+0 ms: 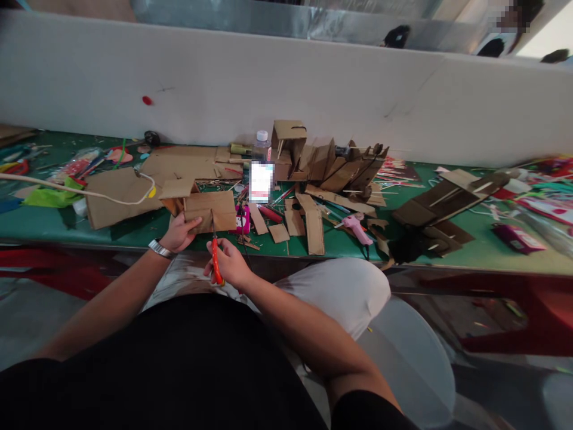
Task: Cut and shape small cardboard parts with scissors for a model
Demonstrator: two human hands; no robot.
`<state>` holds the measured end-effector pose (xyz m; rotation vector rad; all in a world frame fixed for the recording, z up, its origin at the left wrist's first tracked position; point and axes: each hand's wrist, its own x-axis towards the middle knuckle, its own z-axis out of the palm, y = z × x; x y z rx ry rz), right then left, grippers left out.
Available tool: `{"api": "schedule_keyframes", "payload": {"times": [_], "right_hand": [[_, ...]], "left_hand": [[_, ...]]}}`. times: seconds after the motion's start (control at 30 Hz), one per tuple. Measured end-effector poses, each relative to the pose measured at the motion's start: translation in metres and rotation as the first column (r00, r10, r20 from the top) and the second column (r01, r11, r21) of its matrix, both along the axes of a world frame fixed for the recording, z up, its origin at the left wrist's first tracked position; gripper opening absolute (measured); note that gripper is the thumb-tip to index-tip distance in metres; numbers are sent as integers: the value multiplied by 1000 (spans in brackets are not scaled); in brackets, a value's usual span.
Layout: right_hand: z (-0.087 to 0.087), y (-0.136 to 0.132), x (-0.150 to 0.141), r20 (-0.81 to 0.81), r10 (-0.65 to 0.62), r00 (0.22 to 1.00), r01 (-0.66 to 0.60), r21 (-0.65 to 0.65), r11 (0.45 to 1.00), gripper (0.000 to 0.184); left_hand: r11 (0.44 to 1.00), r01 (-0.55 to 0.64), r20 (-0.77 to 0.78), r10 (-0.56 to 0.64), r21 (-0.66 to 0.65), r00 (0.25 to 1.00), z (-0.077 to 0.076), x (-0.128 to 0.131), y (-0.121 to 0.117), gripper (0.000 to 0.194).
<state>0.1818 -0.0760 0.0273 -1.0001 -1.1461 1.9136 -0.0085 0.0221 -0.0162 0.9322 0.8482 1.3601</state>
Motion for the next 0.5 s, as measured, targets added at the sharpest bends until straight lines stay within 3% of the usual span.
{"api": "schedule_keyframes", "payload": {"times": [0.5], "right_hand": [[-2, 0, -1, -3, -11, 1000, 11, -20, 1000, 59]], "left_hand": [[1000, 8, -8, -8, -8, 1000, 0, -2, 0, 64]]}}
